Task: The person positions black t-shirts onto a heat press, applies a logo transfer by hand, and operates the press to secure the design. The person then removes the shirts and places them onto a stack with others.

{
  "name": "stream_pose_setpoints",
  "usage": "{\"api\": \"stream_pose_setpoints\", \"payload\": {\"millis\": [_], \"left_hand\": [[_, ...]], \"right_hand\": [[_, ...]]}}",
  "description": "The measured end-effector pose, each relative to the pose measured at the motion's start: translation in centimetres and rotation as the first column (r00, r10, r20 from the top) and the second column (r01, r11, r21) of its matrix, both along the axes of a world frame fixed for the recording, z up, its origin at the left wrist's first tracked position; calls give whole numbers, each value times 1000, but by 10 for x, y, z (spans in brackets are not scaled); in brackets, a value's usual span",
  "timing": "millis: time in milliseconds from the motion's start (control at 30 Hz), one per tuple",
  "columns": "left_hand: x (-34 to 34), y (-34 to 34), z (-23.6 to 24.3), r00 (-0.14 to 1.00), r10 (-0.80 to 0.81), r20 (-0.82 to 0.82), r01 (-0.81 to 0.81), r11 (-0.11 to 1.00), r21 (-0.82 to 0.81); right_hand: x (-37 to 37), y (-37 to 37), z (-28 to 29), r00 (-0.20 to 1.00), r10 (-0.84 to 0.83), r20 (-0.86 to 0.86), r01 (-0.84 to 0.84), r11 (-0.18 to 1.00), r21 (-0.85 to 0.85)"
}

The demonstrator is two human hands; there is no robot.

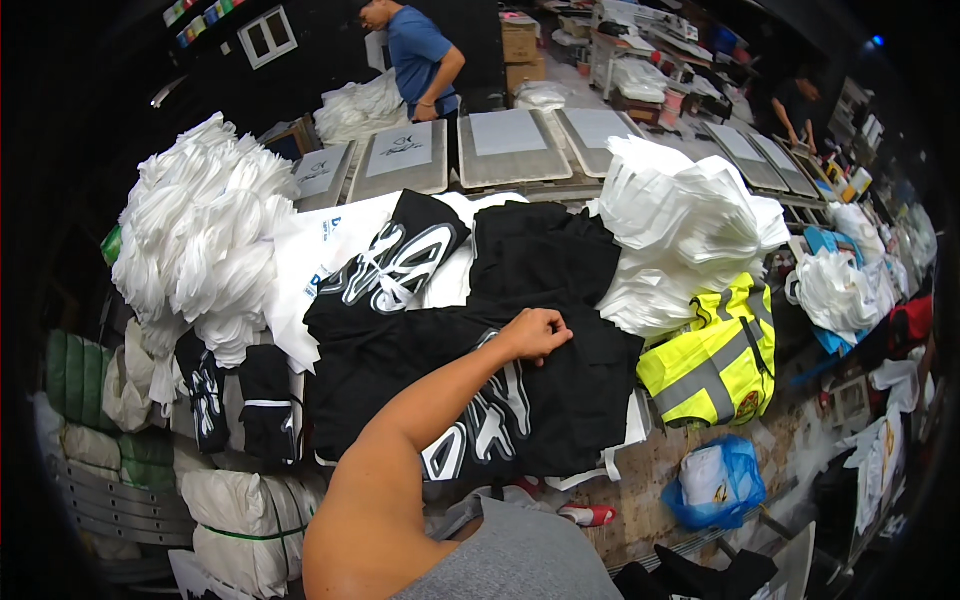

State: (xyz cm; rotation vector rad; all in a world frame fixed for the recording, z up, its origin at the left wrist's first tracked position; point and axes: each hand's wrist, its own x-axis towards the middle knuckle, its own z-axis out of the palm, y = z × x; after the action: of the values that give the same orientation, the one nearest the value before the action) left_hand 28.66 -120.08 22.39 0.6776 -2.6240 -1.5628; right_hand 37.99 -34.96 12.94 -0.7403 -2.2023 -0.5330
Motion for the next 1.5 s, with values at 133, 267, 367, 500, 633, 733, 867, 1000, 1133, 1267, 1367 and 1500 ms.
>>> {"api": "stream_pose_setpoints", "payload": {"millis": [133,267,367,500,633,733,867,1000,1133,1267,1367,1500], "left_hand": [[0,0,0,1000,2,-3,-2,1000,-7],[0,0,0,1000,8,-7,-8,1000,5],[0,0,1,1000,5,-5,-5,1000,15],[0,1,2,1000,8,-2,-7,1000,18],[0,1,3,1000,12,1,-12,1000,10],[0,1,2,1000,9,0,-9,1000,8],[-1,1,2,1000,17,9,-17,1000,9],[-1,0,2,1000,12,11,-12,1000,16],[0,2,1,1000,8,10,-8,1000,7],[-1,2,1,999,35,5,-35,999,28],[-2,0,0,1000,16,3,-16,1000,15],[0,3,1,1000,12,11,-12,1000,29]], "right_hand": [[1,0,-1,1000,0,-6,0,1000,1],[0,1,0,1000,8,-11,-8,1000,3],[-1,1,0,1000,12,-15,-12,1000,1],[-1,1,-1,999,18,-27,-18,1000,5],[0,0,-2,999,24,-27,-24,1000,5],[1,1,0,999,29,-28,-29,1000,8],[0,3,-3,999,41,-34,-40,999,12],[-1,6,-5,997,58,-47,-57,998,15],[-2,2,1,992,103,-70,-102,995,16],[-4,-6,10,968,-193,158,203,978,-50],[-4,-12,11,992,-108,71,110,994,-22],[-2,-11,8,998,-34,47,31,997,75]]}}
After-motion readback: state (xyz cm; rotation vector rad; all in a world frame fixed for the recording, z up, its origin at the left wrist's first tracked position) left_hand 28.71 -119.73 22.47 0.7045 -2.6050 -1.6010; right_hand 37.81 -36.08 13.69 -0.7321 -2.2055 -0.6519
